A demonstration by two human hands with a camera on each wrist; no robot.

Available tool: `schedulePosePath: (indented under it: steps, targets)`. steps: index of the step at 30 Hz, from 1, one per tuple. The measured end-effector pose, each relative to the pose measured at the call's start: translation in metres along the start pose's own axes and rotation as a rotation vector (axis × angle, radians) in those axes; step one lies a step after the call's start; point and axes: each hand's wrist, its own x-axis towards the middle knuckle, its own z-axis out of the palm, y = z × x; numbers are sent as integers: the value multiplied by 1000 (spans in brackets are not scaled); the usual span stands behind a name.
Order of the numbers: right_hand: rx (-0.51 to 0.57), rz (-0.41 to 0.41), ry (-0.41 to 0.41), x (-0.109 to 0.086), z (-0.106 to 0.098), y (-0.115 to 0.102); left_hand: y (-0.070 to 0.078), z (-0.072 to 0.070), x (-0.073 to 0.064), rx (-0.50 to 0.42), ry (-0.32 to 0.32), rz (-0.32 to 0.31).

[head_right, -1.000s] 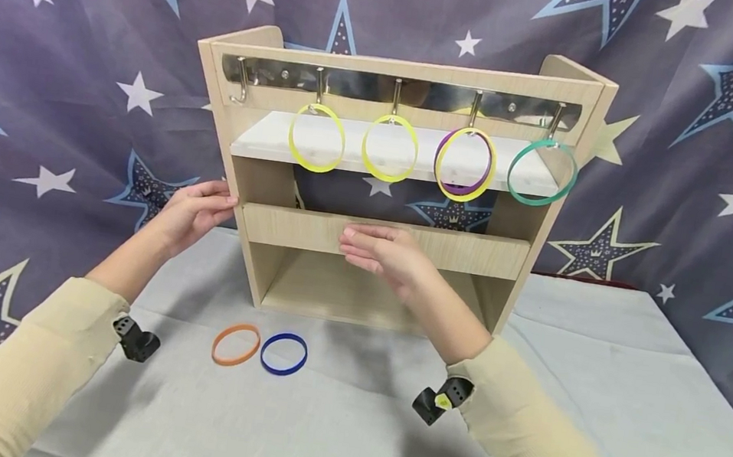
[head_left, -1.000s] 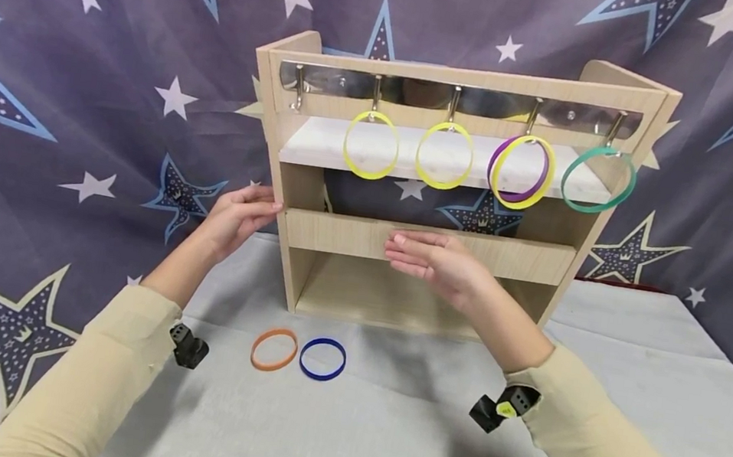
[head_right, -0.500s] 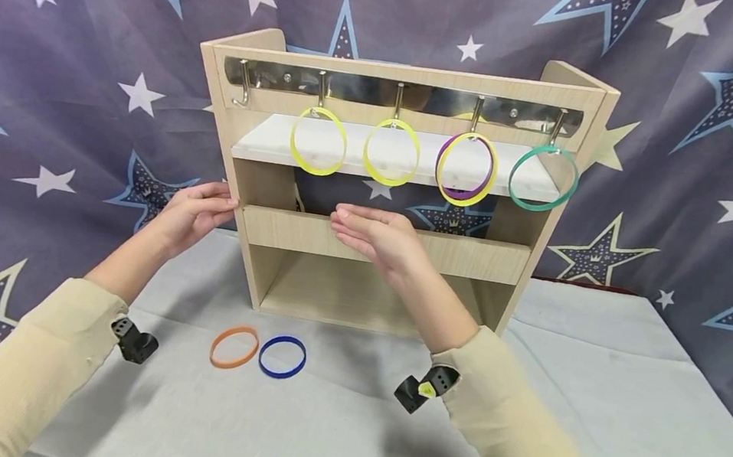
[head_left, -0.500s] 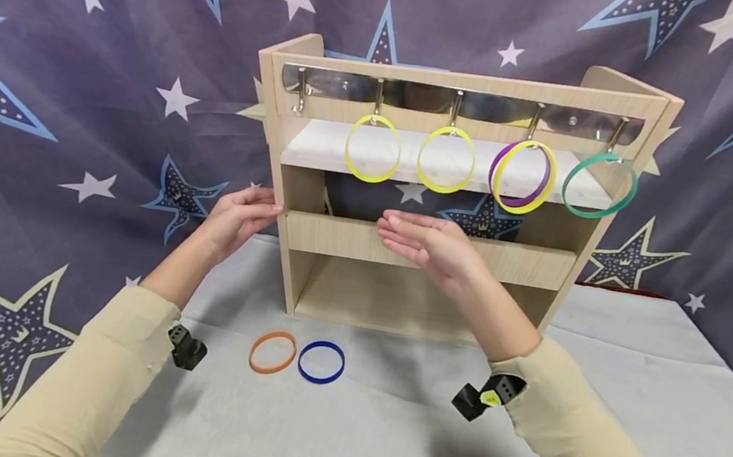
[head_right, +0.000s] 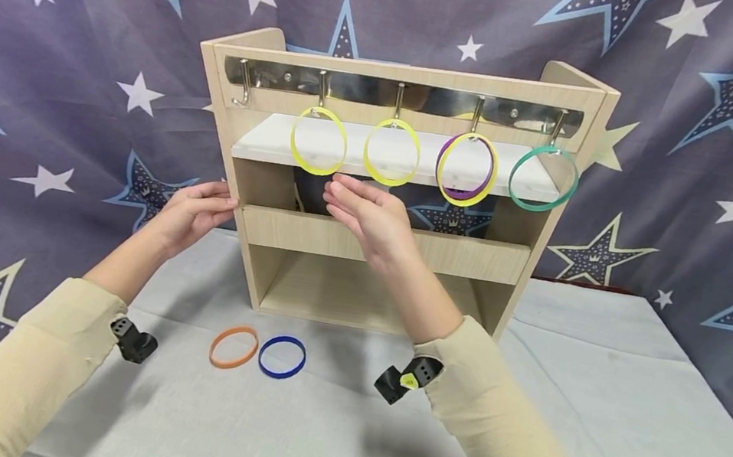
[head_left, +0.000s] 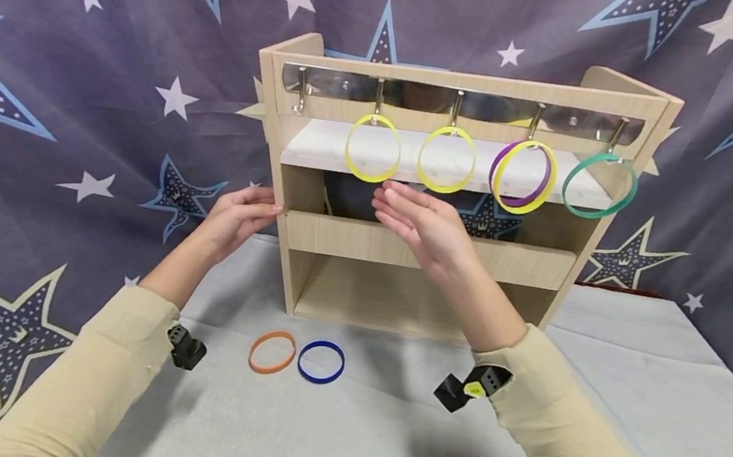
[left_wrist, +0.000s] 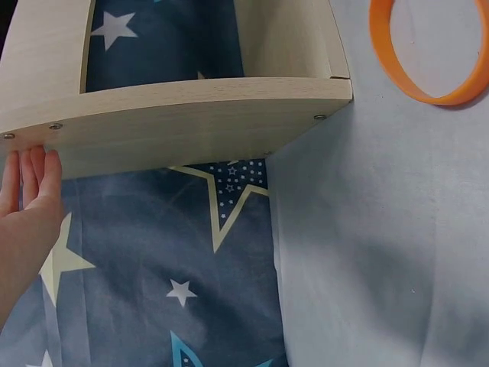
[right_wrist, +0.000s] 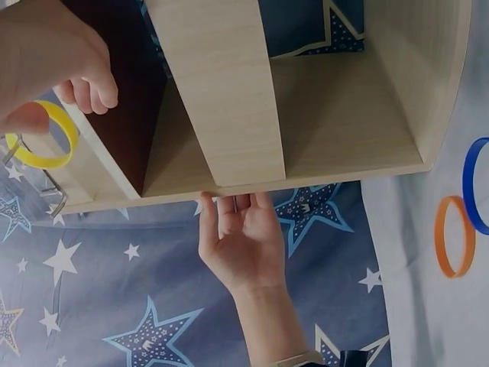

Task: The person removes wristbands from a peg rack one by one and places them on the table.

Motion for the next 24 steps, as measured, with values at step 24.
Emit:
schedulePosePath:
  steps: [24]
  targets:
    - [352,-60,112,6,27,4,2,0,-1,21,3,-18]
